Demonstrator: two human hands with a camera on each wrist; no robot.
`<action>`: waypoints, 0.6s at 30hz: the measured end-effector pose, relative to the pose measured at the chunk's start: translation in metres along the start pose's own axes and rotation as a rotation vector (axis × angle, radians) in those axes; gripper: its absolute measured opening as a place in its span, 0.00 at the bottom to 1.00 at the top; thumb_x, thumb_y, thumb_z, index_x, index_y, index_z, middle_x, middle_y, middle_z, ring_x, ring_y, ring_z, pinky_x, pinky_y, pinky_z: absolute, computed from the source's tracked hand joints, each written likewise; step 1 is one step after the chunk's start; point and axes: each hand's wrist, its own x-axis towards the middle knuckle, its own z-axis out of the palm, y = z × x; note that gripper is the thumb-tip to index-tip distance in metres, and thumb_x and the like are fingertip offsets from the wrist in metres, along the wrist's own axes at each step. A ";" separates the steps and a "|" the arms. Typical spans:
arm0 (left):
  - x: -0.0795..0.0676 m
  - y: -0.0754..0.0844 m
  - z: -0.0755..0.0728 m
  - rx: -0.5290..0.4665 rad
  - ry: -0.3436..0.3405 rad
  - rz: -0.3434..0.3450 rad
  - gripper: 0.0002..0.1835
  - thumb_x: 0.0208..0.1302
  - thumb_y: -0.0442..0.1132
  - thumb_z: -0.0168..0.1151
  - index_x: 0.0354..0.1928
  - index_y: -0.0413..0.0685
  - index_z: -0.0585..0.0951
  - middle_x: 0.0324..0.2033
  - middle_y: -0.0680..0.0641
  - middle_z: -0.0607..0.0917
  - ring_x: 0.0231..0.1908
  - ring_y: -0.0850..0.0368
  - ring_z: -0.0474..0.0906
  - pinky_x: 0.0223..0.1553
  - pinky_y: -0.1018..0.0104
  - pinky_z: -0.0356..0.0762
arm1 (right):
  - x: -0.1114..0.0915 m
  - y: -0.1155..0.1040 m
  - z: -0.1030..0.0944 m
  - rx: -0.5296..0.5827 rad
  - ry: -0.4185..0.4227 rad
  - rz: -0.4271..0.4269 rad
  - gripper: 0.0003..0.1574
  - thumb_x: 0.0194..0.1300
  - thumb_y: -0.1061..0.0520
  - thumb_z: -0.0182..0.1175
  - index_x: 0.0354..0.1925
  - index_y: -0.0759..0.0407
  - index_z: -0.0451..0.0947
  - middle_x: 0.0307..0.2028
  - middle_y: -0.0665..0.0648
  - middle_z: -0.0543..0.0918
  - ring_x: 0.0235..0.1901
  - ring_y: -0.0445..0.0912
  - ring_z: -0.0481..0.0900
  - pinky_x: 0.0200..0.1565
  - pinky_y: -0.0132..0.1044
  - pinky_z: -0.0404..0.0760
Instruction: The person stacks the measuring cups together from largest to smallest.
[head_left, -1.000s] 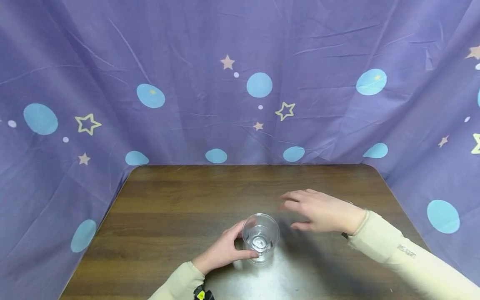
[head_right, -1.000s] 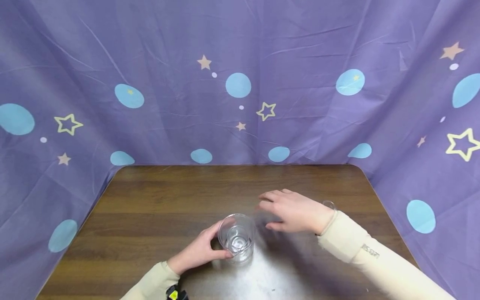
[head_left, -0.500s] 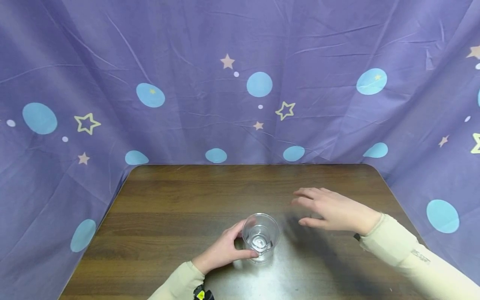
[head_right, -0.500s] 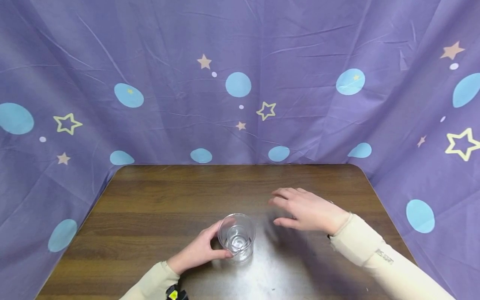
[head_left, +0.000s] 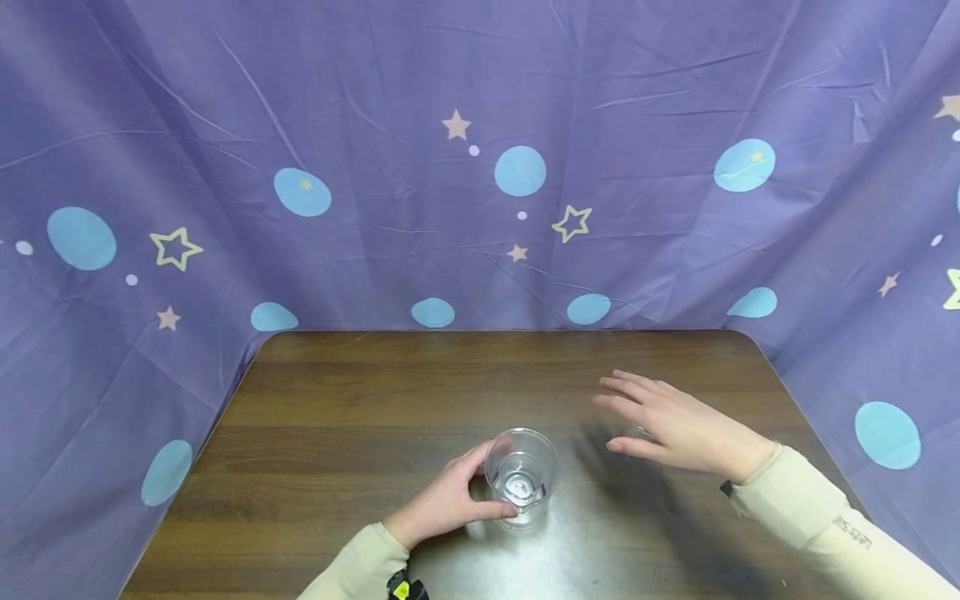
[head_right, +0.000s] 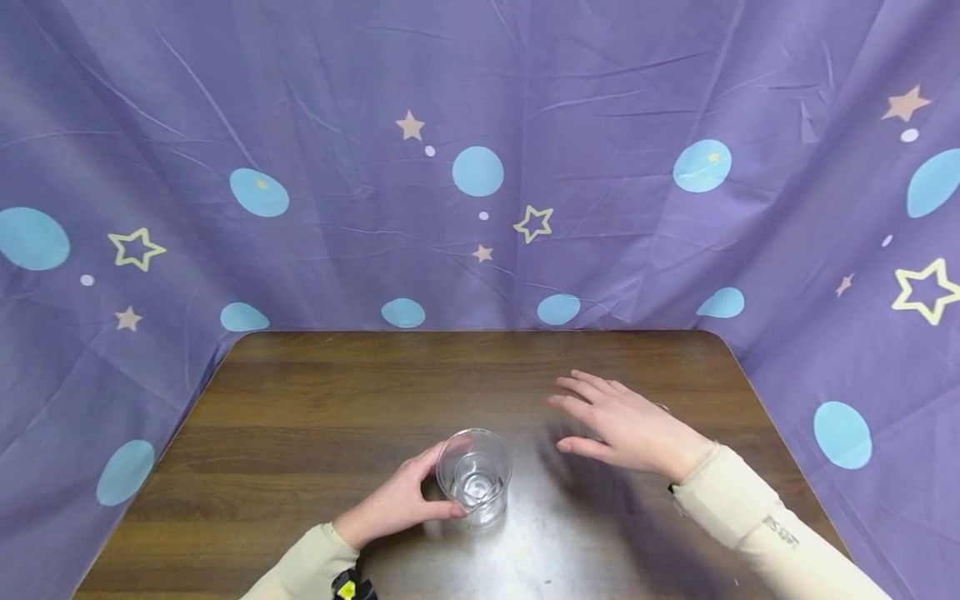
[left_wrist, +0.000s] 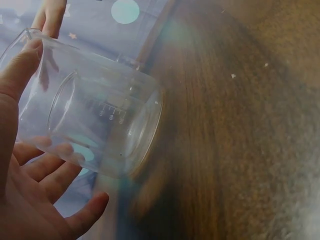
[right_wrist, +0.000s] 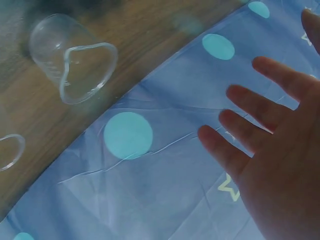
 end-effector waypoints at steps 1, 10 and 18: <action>0.000 0.000 0.000 0.002 -0.001 -0.001 0.49 0.56 0.49 0.80 0.77 0.46 0.67 0.71 0.48 0.77 0.64 0.54 0.76 0.64 0.60 0.76 | -0.001 0.001 0.001 0.000 0.003 0.000 0.36 0.74 0.38 0.62 0.70 0.54 0.75 0.70 0.63 0.75 0.72 0.63 0.68 0.64 0.66 0.73; 0.000 0.001 0.000 0.006 -0.001 -0.011 0.49 0.57 0.50 0.80 0.77 0.47 0.67 0.71 0.49 0.76 0.63 0.55 0.76 0.64 0.60 0.75 | -0.011 0.011 0.006 0.007 0.014 0.004 0.44 0.69 0.32 0.64 0.72 0.54 0.72 0.72 0.64 0.71 0.73 0.66 0.65 0.63 0.68 0.73; -0.001 -0.001 0.001 0.001 0.003 -0.002 0.48 0.57 0.50 0.80 0.77 0.48 0.67 0.71 0.49 0.76 0.64 0.56 0.75 0.63 0.61 0.76 | -0.019 0.017 0.011 0.028 0.003 0.046 0.54 0.61 0.31 0.71 0.75 0.53 0.68 0.74 0.64 0.69 0.74 0.68 0.62 0.61 0.73 0.71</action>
